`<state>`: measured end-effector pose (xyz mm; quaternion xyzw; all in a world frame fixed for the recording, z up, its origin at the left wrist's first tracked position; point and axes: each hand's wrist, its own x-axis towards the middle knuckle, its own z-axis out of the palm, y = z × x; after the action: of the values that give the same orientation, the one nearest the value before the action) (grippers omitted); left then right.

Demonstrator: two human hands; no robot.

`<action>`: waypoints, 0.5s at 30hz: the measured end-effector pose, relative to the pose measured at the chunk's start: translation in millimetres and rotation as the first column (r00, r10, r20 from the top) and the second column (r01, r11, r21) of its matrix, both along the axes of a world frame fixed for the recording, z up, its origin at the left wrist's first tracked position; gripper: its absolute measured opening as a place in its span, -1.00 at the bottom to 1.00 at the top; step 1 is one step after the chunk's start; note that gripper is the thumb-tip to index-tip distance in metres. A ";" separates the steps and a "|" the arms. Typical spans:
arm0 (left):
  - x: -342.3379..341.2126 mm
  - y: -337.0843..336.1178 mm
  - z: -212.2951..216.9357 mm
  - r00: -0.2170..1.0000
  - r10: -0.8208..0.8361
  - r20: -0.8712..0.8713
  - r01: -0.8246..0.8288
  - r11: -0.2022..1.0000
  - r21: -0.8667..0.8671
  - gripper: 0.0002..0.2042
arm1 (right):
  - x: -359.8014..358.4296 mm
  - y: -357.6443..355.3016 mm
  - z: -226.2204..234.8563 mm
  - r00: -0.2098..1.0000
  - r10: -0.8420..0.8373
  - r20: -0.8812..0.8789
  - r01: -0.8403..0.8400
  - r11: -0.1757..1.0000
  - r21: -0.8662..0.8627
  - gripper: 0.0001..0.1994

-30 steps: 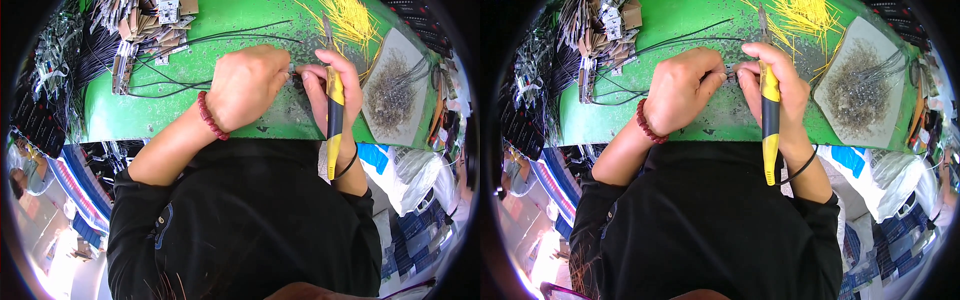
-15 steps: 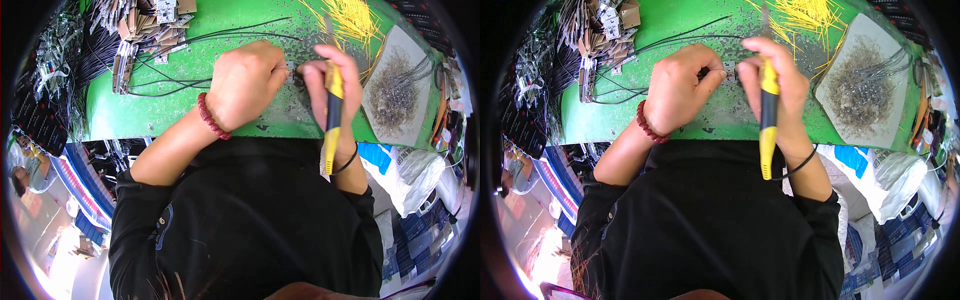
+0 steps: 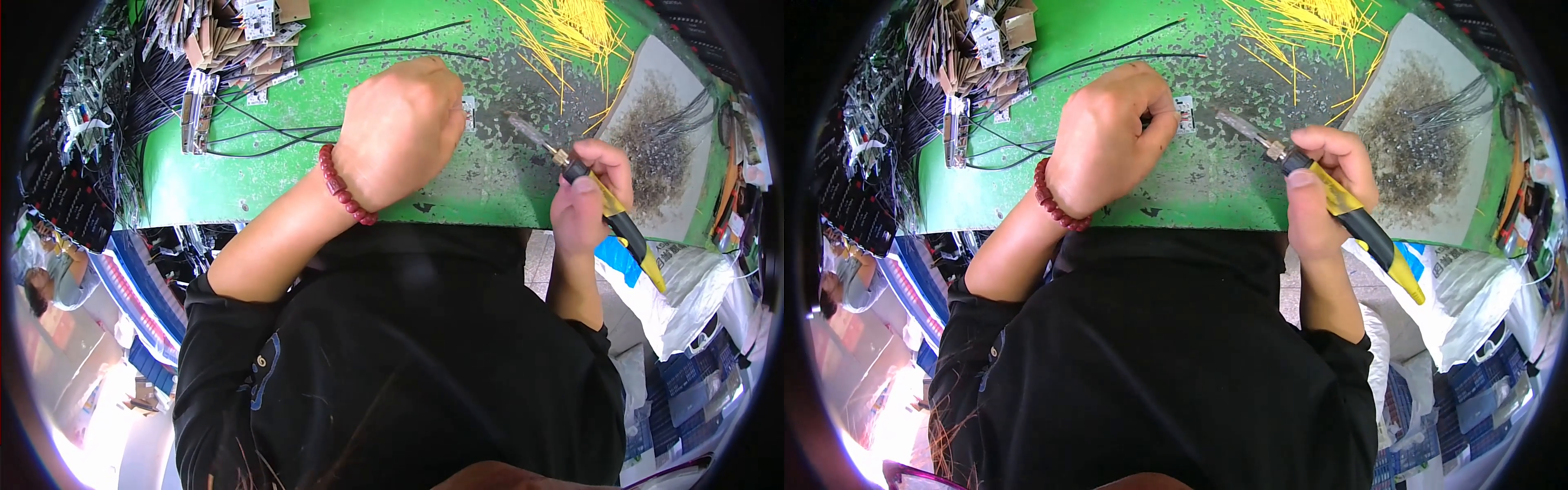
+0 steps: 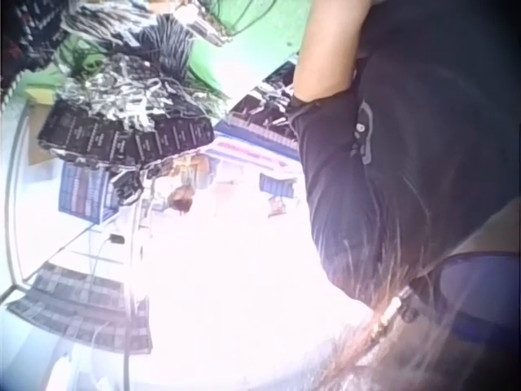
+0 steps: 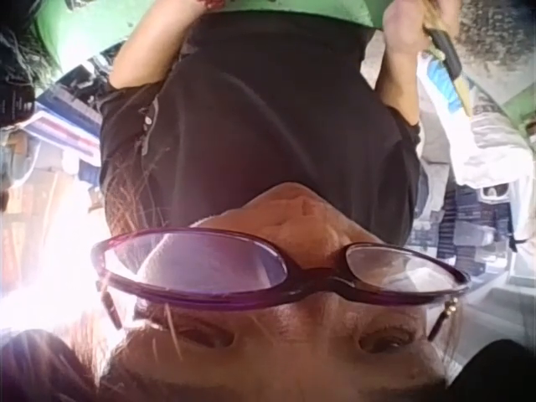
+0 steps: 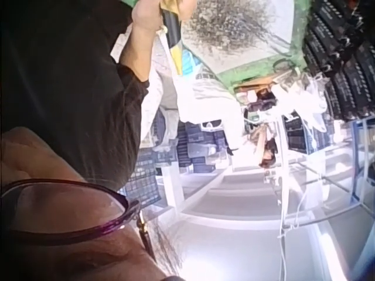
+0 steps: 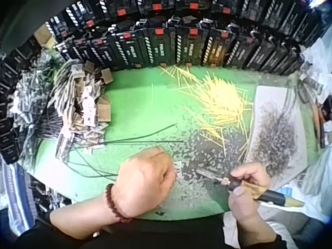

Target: The person solders wires to circuit boards using a soldering iron and then places the completed assemblies into a blue plastic bin.

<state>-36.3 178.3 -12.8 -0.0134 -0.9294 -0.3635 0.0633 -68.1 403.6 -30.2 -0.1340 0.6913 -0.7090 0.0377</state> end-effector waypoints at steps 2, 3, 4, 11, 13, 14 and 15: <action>-0.6 0.4 0.0 1.000 0.000 0.004 0.000 1.000 -0.011 -0.93 | -1.2 1.3 -4.1 0.998 0.055 -0.001 -0.055 0.998 -0.031 -0.68; -0.6 0.5 -0.1 1.000 0.000 0.007 0.000 1.000 -0.020 -0.93 | -1.6 1.5 -5.3 0.997 0.083 -0.003 -0.084 0.995 -0.046 -0.72; -0.5 0.5 -0.3 1.000 0.001 0.009 -0.001 1.000 -0.021 -0.93 | -1.0 1.0 -4.3 0.996 0.087 0.029 -0.086 0.996 -0.031 -0.74; 0.0 0.2 -1.3 1.000 -0.003 -0.023 0.002 0.999 -0.043 -0.93 | -3.9 -1.1 -4.4 0.991 0.135 -0.019 -0.134 0.990 0.049 -0.78; 0.0 0.0 -1.3 0.999 -0.005 -0.032 0.004 0.999 -0.050 -0.93 | -4.1 -1.9 -3.7 0.986 0.163 -0.022 -0.162 0.985 0.053 -0.80; -0.2 0.2 -1.4 0.999 -0.006 -0.033 0.005 0.999 -0.044 -0.93 | -4.1 -2.8 -2.8 0.986 0.164 -0.022 -0.163 0.985 0.055 -0.80; -0.2 0.3 -1.5 0.999 -0.007 -0.035 0.006 0.999 -0.038 -0.93 | -3.9 -4.3 -1.8 0.986 0.165 -0.019 -0.163 0.985 0.054 -0.80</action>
<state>-36.5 178.7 -14.4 -0.0241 -0.9349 -0.3455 0.0781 -72.0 399.3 -32.0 -0.1975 0.6967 -0.6836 0.0915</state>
